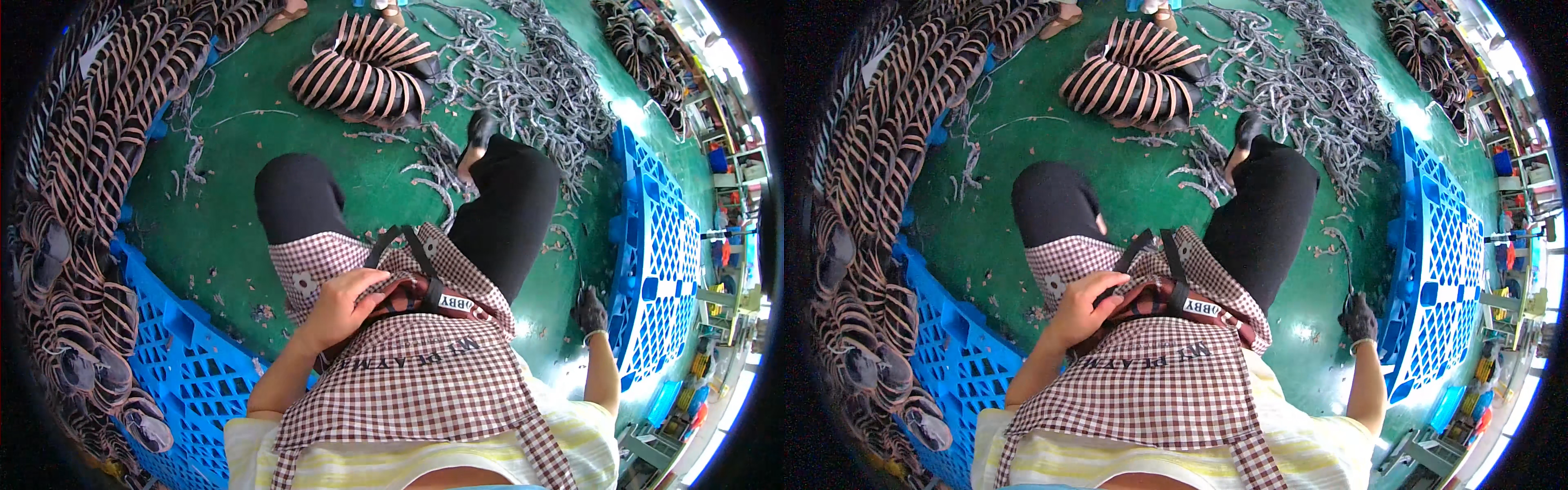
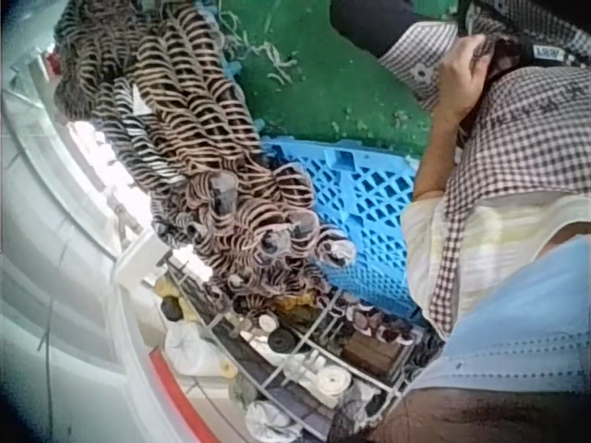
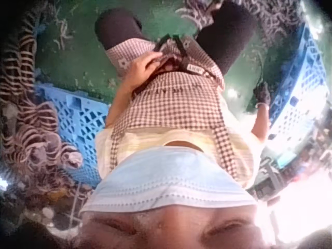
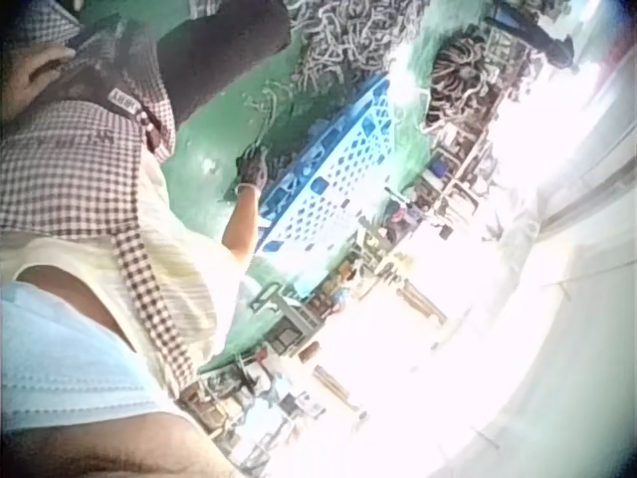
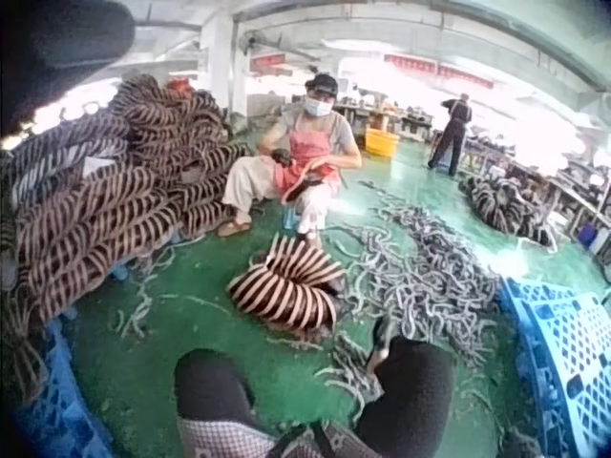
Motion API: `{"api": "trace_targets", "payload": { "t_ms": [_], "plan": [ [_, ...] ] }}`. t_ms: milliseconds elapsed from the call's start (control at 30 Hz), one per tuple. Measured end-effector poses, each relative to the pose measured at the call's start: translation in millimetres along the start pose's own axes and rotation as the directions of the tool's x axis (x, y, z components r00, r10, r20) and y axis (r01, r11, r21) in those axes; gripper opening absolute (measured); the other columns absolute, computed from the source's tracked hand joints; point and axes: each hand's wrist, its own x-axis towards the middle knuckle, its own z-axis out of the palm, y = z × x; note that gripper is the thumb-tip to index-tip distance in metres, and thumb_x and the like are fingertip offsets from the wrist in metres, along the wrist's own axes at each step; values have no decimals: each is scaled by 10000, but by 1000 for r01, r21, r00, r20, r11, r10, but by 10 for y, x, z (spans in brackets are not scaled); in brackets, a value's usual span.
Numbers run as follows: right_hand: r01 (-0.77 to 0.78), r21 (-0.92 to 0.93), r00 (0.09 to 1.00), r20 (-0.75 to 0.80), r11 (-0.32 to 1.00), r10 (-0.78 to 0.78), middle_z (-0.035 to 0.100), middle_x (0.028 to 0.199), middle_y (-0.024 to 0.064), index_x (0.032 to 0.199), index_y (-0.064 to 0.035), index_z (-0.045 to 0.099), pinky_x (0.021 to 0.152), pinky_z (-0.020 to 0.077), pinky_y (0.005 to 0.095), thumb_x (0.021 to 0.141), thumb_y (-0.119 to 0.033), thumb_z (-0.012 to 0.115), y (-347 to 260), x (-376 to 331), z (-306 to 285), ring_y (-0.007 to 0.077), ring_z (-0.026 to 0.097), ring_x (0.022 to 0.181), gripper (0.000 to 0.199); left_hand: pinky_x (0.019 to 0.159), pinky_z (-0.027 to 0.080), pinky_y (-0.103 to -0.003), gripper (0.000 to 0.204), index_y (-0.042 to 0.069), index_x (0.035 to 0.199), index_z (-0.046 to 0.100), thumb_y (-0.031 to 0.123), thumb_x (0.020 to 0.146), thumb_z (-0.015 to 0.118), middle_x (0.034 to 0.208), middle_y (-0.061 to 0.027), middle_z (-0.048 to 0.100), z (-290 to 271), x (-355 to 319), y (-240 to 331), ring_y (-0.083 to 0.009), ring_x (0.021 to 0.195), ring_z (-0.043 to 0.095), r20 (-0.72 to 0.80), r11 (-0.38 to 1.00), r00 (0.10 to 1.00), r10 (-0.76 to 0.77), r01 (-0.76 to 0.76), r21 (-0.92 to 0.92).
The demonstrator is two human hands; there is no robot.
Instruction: Trimming excess material from shoe uppers using scissors.
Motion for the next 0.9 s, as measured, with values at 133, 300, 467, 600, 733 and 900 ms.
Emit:
{"api": "trace_targets", "payload": {
  "t_ms": [133,300,467,600,733,900],
  "plan": [
    [28,-272,997,82,962,-6,599,1004,192,1246,-96,393,774,472,392,663,-227,680,-74,-81,188,338,580,923,663,811,465,-362,279,3,1035,571,56,762,592,1006,-158,597,-9,182,-64,-311,936,579,25,998,998,56,-56,-1],
    [-29,-253,967,237,967,91,598,993,212,1228,-144,424,772,466,445,654,-197,675,-863,-108,-122,386,571,922,629,825,466,-369,304,8,1036,575,39,737,618,1004,-157,603,-28,349,-63,-313,928,583,-10,988,988,155,-155,13],
    [202,-317,978,117,927,-173,608,908,225,1192,-144,440,698,463,489,650,-213,678,-933,483,-249,411,575,860,596,832,463,-363,307,9,1037,577,28,733,619,1004,-157,608,-132,201,-225,-304,936,587,-87,995,992,93,-90,38],
    [214,-256,976,27,943,-214,609,899,226,1185,-154,440,688,464,491,653,-217,669,-1140,865,-421,416,578,848,583,832,458,-360,285,5,1025,582,19,741,603,1003,-155,609,-141,-73,-337,-293,938,590,-154,999,987,-35,33,-16],
    [191,-293,981,50,937,-185,608,885,225,1161,-170,442,683,461,499,652,-219,667,-1572,758,-553,423,578,824,558,808,467,-357,300,8,1032,574,7,735,608,1000,-152,606,-145,102,-277,-296,926,591,-150,1000,989,-16,15,-6],
    [150,-266,983,147,952,-114,609,871,212,1152,-181,446,681,462,497,650,-236,675,-1355,498,-247,420,577,830,555,785,477,-359,321,13,1040,567,7,723,619,989,-150,604,-132,357,-217,-301,911,590,-66,996,993,94,-94,8]
  ]
}}
